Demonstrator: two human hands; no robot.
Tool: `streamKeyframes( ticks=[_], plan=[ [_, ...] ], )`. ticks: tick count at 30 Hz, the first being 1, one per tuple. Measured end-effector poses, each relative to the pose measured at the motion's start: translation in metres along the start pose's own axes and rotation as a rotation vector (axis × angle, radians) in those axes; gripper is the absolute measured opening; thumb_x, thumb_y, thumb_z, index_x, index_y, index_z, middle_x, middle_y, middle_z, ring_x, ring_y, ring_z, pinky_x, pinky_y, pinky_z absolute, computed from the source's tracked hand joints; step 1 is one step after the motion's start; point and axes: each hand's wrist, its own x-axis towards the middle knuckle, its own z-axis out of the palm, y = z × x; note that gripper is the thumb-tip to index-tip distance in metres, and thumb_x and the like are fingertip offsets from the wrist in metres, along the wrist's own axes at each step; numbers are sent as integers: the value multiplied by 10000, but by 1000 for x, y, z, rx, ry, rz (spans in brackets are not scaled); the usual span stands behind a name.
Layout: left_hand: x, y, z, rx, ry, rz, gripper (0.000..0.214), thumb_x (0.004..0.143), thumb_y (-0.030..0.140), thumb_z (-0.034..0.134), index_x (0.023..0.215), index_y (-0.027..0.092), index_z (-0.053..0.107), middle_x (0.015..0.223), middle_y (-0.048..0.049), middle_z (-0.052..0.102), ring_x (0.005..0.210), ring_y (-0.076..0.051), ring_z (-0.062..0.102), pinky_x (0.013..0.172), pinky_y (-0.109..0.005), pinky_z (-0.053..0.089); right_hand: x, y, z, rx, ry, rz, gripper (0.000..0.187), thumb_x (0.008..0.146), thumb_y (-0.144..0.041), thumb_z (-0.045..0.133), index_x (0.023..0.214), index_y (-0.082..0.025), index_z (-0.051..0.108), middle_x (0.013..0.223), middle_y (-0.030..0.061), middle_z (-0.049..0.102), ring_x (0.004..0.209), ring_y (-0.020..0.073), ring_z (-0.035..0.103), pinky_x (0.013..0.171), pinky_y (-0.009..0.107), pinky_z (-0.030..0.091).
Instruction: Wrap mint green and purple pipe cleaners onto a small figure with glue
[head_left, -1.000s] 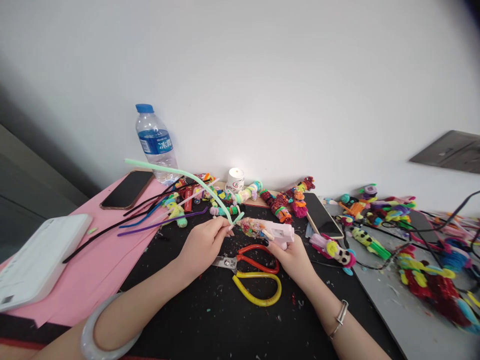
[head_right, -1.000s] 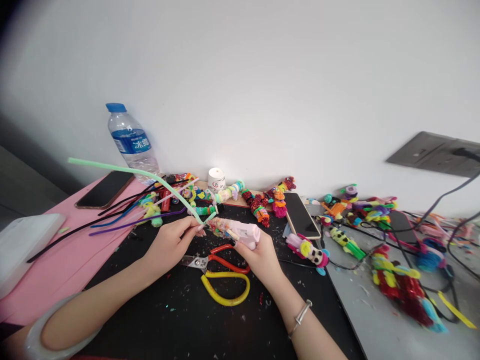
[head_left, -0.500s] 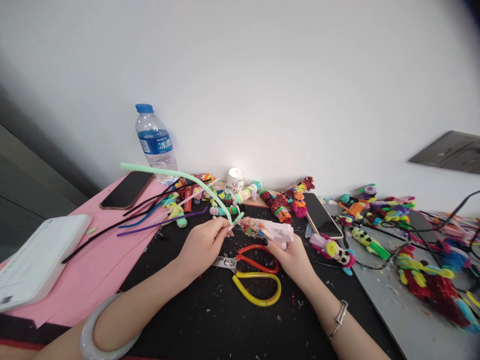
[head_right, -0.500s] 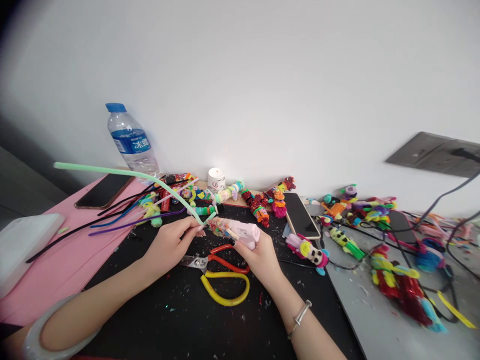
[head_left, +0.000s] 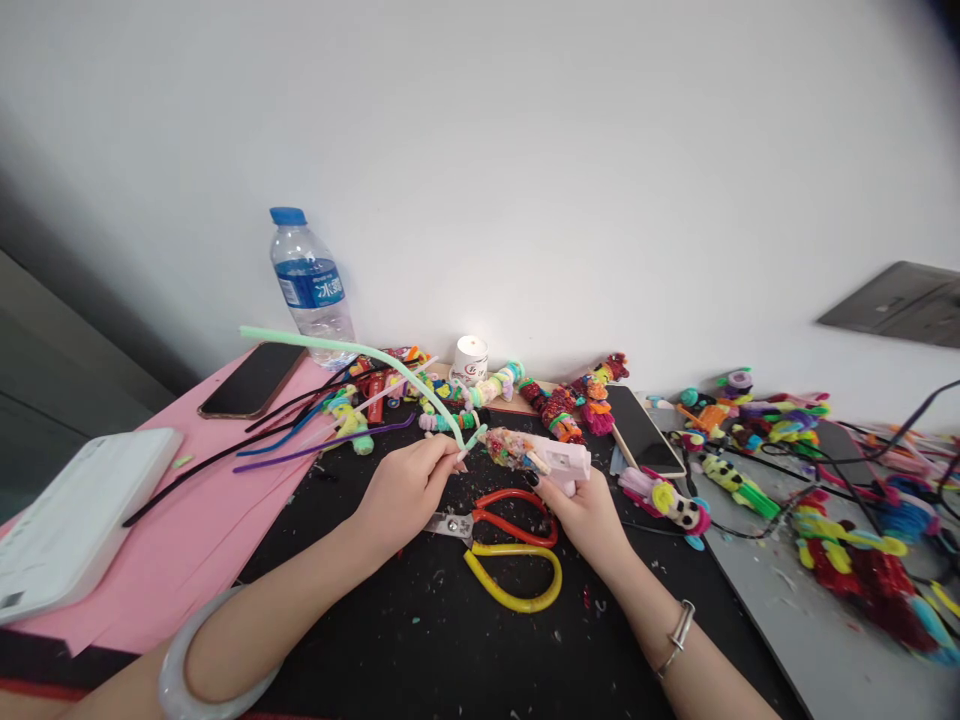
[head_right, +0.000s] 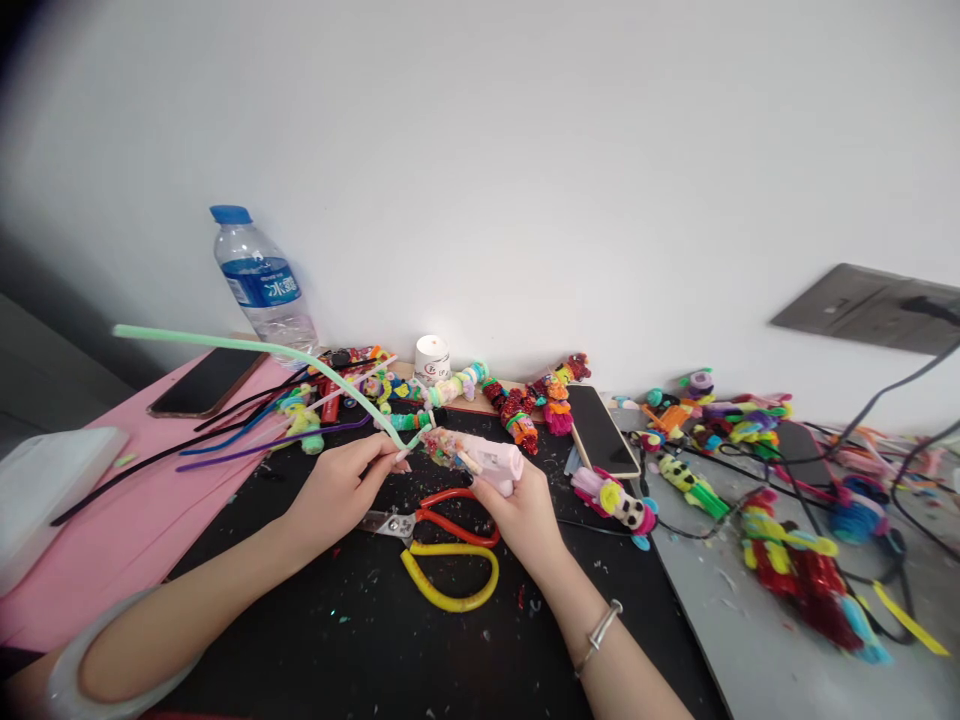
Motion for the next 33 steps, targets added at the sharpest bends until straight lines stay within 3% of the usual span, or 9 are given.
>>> streamKeyframes(
  ticks=[8, 16, 24, 33],
  plan=[
    [0, -1, 1, 8, 2, 12, 163, 908, 221, 401, 818, 196, 535, 778, -8, 650, 741, -160, 619, 681, -259, 430, 0, -4, 0, 45, 19, 20, 251, 748, -227, 587, 967, -135, 668, 986, 96, 716, 888, 259, 662, 771, 335, 518],
    [0, -1, 0, 38, -3, 17, 163, 905, 222, 408, 809, 197, 537, 766, -7, 648, 726, -158, 616, 673, -257, 427, 1, -9, -1, 21, 31, 67, 218, 730, -236, 567, 885, -130, 677, 872, 73, 730, 741, 229, 661, 649, 283, 510],
    [0, 0, 0, 41, 4, 28, 164, 904, 225, 412, 800, 199, 536, 759, -3, 647, 720, -155, 615, 665, -253, 423, 0, -8, -2, -16, 40, 73, 221, 734, -251, 562, 882, -128, 672, 862, 76, 722, 729, 227, 648, 618, 273, 496],
    [0, 0, -1, 23, -4, 27, 159, 903, 207, 413, 804, 205, 537, 779, 6, 659, 742, -151, 626, 674, -251, 422, 1, 0, -2, -25, 100, 59, 261, 765, -292, 574, 926, -114, 676, 916, 103, 720, 803, 255, 657, 730, 333, 512]
  ],
)
